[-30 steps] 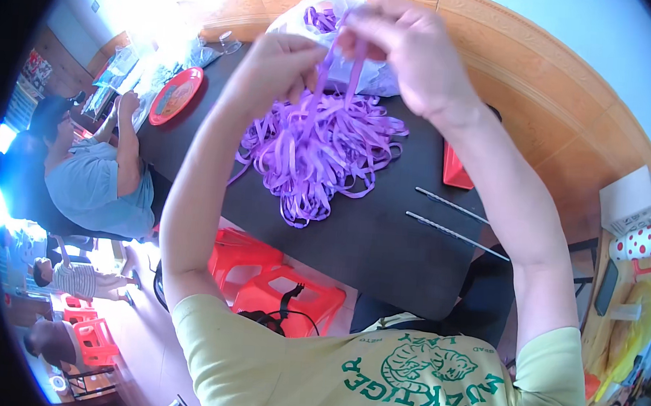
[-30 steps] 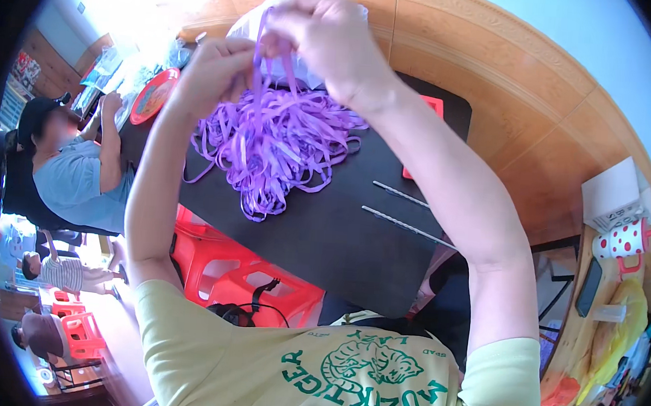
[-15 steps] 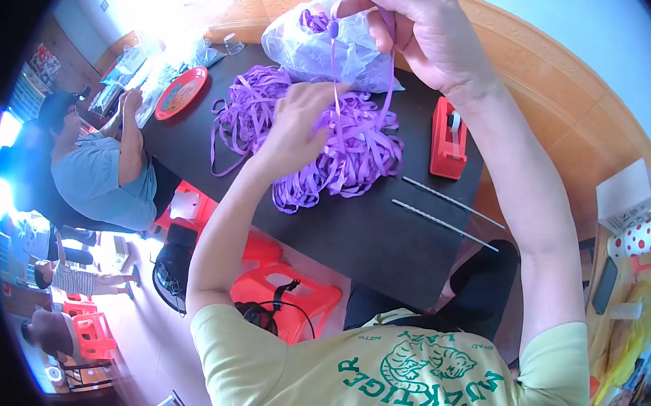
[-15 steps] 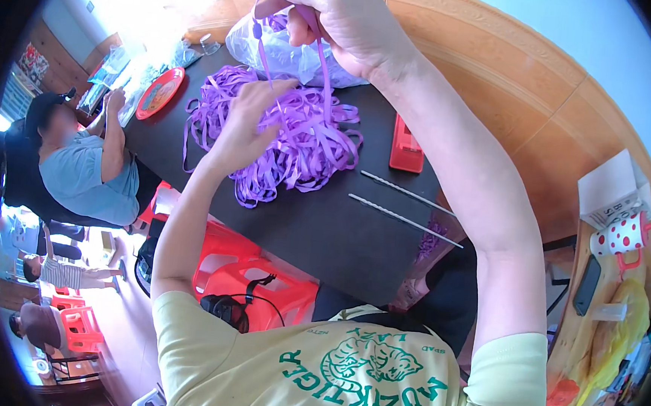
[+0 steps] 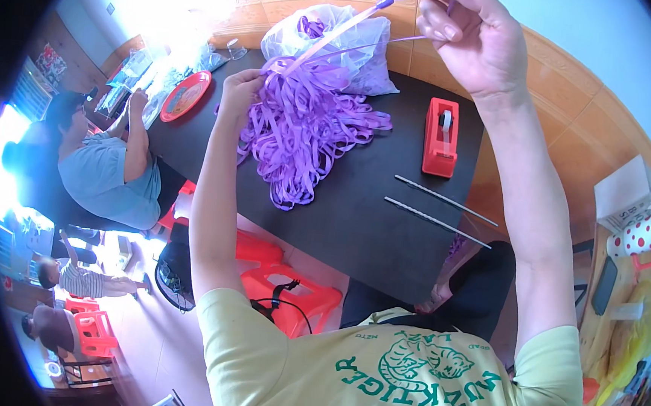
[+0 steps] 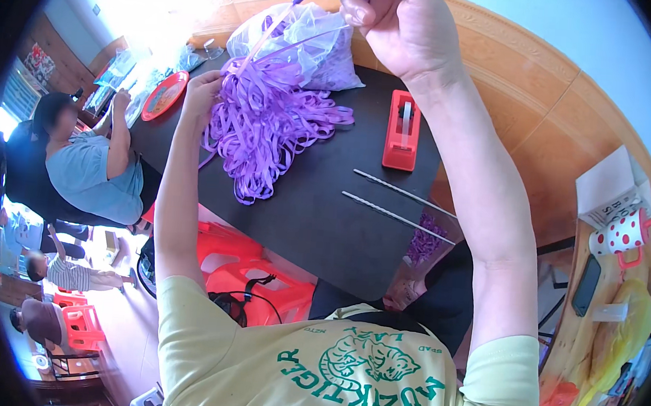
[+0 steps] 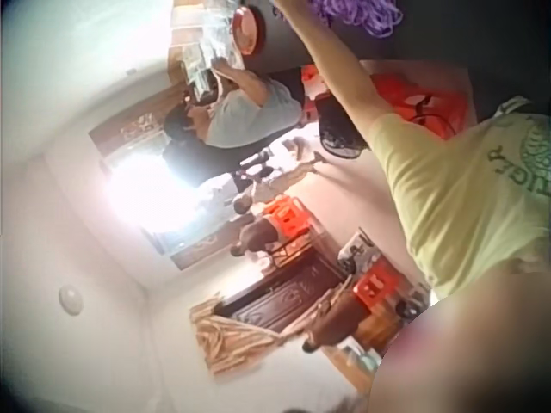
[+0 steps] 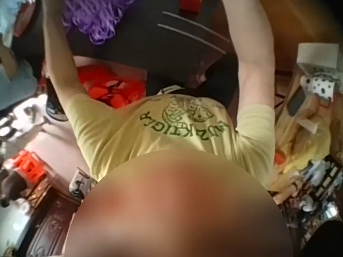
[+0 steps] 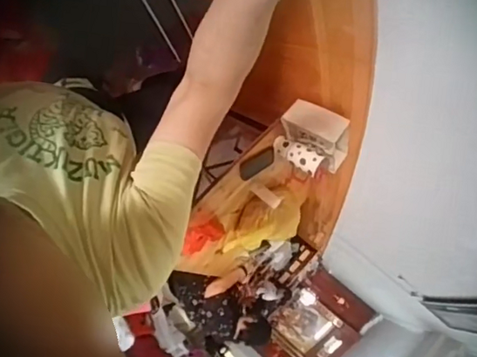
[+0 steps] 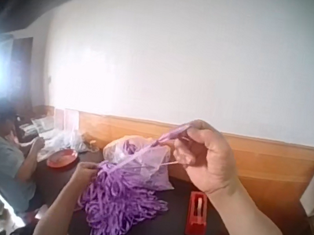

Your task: The person is wrapping purple ribbons around a metal jig to create decorative ribbon items and securing them with tape.

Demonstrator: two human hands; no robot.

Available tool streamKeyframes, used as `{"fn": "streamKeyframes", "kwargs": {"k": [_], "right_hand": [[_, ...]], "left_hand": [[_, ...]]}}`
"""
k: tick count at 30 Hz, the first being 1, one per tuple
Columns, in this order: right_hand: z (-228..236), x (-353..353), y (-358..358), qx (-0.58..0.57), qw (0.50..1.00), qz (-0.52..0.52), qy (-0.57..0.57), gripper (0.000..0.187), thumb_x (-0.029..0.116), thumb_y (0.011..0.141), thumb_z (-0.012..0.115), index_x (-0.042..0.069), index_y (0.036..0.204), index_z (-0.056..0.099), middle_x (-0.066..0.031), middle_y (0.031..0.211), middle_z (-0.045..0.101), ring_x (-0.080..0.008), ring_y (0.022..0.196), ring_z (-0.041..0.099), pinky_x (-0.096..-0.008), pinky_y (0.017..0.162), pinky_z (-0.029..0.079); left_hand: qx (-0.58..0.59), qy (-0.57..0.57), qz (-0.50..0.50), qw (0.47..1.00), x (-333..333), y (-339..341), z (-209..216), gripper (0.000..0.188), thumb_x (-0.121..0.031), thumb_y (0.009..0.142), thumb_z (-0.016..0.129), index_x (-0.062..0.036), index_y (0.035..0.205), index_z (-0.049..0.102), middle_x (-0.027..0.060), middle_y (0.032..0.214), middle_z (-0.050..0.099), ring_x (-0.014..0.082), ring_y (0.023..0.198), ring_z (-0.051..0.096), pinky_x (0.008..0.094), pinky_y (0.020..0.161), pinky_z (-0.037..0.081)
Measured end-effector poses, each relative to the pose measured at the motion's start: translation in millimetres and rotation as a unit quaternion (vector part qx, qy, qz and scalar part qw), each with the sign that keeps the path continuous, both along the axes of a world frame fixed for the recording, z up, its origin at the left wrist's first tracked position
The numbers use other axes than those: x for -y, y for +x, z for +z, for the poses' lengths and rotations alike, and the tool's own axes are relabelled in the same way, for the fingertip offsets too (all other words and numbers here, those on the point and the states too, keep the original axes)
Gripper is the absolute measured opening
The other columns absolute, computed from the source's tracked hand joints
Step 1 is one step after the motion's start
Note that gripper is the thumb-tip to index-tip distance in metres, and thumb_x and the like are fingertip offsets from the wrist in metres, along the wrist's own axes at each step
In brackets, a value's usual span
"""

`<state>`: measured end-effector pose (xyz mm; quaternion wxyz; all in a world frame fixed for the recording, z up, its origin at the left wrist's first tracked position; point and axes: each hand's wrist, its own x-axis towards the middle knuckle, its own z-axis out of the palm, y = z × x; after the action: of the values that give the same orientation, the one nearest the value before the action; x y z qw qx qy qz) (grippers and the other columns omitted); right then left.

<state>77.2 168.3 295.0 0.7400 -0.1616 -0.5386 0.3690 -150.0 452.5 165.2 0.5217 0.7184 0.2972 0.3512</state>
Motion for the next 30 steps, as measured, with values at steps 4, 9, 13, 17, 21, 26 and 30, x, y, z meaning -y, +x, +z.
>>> {"fn": "streamKeyframes", "kwargs": {"k": [4,9,13,17,21,26,30], "right_hand": [[-22.5,-2.0,12.2,0.138,0.986,-0.095,-0.014,0.016,0.012,0.091,0.054,0.001,0.094,0.064,-0.0052,0.077,0.064,-0.0053,0.058,0.049,-0.0204,0.056,0.040],[-90.2,-32.8,-17.3,0.645,0.737,-0.175,-0.099,0.008,0.010,0.078,0.062,0.003,0.081,0.063,-0.0121,0.071,0.062,-0.0233,0.071,0.061,-0.0356,0.063,0.045],[-120.9,-26.3,-25.8,0.705,0.680,-0.124,-0.158,0.014,0.018,0.080,0.061,0.005,0.086,0.063,-0.0137,0.079,0.063,-0.0316,0.078,0.061,-0.0413,0.067,0.045],[-129.5,-27.3,-26.6,0.725,0.652,-0.069,-0.210,0.016,0.019,0.078,0.060,0.007,0.087,0.067,-0.0129,0.081,0.065,-0.0309,0.083,0.062,-0.0424,0.070,0.047],[-149.9,-29.4,-5.9,0.754,0.601,-0.045,-0.259,0.019,0.021,0.078,0.062,0.006,0.088,0.068,-0.0120,0.083,0.065,-0.0289,0.086,0.063,-0.0414,0.071,0.048],[-144.3,-11.3,0.7,0.745,0.602,-0.020,-0.285,0.022,0.022,0.083,0.060,0.004,0.092,0.068,-0.0127,0.087,0.067,-0.0292,0.086,0.063,-0.0399,0.075,0.047],[-133.1,8.1,-7.2,0.767,0.557,-0.006,-0.320,0.020,0.021,0.083,0.060,0.005,0.091,0.068,-0.0139,0.086,0.066,-0.0305,0.086,0.062,-0.0407,0.074,0.047]], "left_hand": [[0.103,-0.148,0.084,0.980,12.6,10.3,3.7,0.015,-0.005,0.089,0.057,0.0048,0.096,0.065,0.0054,0.076,0.064,0.0110,0.063,0.060,0.0232,0.056,0.047],[0.188,-0.101,-0.011,0.977,9.3,9.8,27.8,0.021,-0.004,0.093,0.049,0.0107,0.104,0.059,0.0149,0.092,0.066,0.0210,0.077,0.065,0.0336,0.072,0.054],[0.271,-0.091,-0.046,0.957,42.4,43.7,83.8,0.014,-0.002,0.088,0.056,0.0091,0.093,0.063,0.0121,0.080,0.065,0.0182,0.065,0.062,0.0270,0.059,0.049],[0.343,-0.103,-0.060,0.932,-0.5,45.0,129.9,0.015,-0.006,0.092,0.050,0.0033,0.095,0.062,0.0107,0.081,0.065,0.0189,0.068,0.062,0.0316,0.063,0.050],[0.413,-0.112,-0.098,0.899,-42.0,33.2,172.7,0.017,-0.011,0.096,0.046,0.0004,0.099,0.059,0.0093,0.080,0.064,0.0176,0.067,0.061,0.0318,0.062,0.052],[0.461,-0.101,-0.106,0.875,-27.2,28.7,224.9,0.019,-0.010,0.097,0.040,-0.0029,0.094,0.057,0.0090,0.080,0.063,0.0214,0.070,0.063,0.0349,0.066,0.055],[0.494,-0.096,-0.076,0.861,-22.8,27.4,255.5,0.016,-0.010,0.097,0.043,-0.0021,0.093,0.056,0.0083,0.075,0.061,0.0187,0.064,0.061,0.0301,0.055,0.052]]}}
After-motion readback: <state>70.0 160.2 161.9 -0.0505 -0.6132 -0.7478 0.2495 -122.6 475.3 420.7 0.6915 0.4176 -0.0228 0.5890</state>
